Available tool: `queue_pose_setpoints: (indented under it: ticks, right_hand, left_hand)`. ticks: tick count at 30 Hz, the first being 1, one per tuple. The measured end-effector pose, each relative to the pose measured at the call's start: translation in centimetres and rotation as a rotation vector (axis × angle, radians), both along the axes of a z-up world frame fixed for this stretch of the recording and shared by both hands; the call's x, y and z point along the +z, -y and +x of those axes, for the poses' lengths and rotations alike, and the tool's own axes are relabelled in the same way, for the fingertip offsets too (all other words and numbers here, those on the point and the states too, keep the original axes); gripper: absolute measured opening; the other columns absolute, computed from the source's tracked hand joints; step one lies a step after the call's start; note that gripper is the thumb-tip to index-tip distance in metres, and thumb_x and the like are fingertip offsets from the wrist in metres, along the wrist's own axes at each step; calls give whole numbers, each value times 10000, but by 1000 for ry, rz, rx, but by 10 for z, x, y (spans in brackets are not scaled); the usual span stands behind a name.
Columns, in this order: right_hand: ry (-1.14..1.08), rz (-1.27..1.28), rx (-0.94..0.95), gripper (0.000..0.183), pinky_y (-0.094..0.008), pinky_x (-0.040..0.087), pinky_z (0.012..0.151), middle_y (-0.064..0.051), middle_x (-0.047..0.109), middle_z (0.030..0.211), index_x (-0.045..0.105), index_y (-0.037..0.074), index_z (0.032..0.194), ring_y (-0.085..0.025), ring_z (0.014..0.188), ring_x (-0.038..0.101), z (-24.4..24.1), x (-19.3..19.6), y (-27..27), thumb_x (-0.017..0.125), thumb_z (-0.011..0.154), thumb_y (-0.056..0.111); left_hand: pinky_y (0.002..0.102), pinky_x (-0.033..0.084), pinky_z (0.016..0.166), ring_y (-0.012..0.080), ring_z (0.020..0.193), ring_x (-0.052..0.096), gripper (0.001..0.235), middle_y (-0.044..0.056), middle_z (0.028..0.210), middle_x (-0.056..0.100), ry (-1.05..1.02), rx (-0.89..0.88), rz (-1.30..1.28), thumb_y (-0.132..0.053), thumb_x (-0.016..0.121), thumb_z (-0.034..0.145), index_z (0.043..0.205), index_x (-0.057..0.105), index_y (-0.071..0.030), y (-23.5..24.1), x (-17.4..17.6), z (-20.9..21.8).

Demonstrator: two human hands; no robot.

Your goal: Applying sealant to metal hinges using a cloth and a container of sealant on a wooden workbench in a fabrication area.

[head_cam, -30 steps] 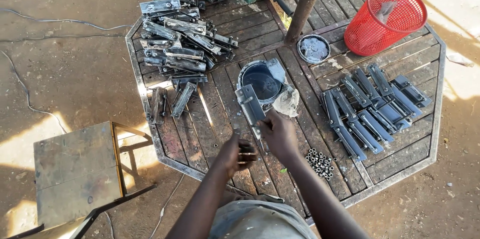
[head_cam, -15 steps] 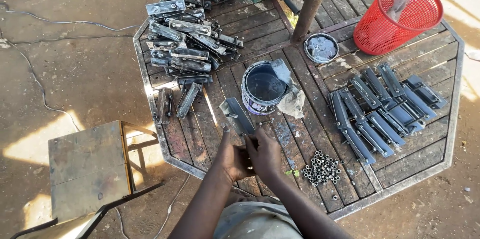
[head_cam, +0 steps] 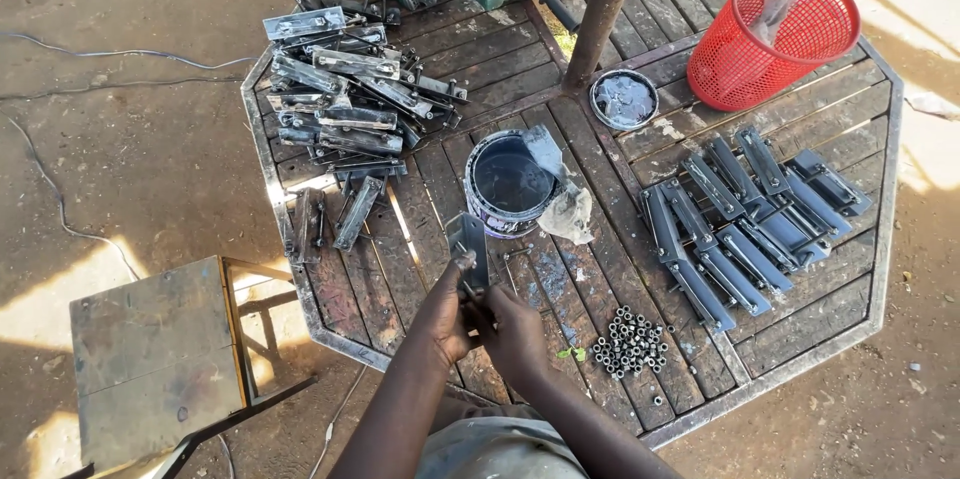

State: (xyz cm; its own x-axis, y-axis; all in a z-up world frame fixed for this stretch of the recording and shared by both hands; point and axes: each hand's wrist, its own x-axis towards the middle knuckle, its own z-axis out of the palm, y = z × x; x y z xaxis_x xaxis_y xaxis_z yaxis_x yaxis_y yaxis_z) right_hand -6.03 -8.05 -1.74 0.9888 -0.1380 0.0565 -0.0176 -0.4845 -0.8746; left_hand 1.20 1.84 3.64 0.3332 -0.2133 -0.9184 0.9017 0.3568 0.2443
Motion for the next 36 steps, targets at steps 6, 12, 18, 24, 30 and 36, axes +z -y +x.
queue_pose_setpoints:
  ticks: [6,12,18,24,30,36]
  right_hand:
    - [-475,-117,68,82,-246,670,739,-16,785,920,701,151,932,-132,825,744,37,69,37,641,982,126]
    - [-234,-269,-425,589,-632,373,1068,-183,466,1410,475,105,1354,-434,1328,397,111,-1,139,663,925,462]
    - [-565,47,-352,317,-273,444,612,-26,664,877,644,77,1206,-116,690,527,131,-31,156,624,1020,333]
    - [-68,577,-462,144,-253,574,704,-26,682,916,671,86,1045,-109,773,629,119,-1,165,754,930,112]
    - [-185,404,-318,109,-288,601,716,-77,708,1014,586,93,1099,-166,827,702,150,67,144,603,1031,177]
    - [-331,-109,-278,140,-305,487,558,-33,739,864,684,137,1056,-137,677,641,198,39,121,660,945,218]
  left_hand:
    - [317,544,626,210,783,687,397,127,919,729,226,-208,255,-351,660,924,1188,648,-55,-23,18,0]
    - [368,609,598,213,717,584,304,80,875,489,222,-31,310,-341,625,1007,1114,553,-65,-45,-22,-4]
    - [343,402,491,188,539,407,368,66,635,445,228,-26,286,-373,604,1043,810,496,-109,-51,-39,-8]
    - [312,364,542,171,736,365,237,56,890,365,254,-72,384,-258,590,986,1146,483,-118,-50,-7,7]
    - [383,319,587,142,675,332,408,13,799,331,563,-319,644,-96,757,834,1092,441,-111,-65,-38,17]
    - [467,493,745,237,956,485,674,104,1028,465,516,-631,854,-330,820,765,1199,393,-41,-69,-13,23]
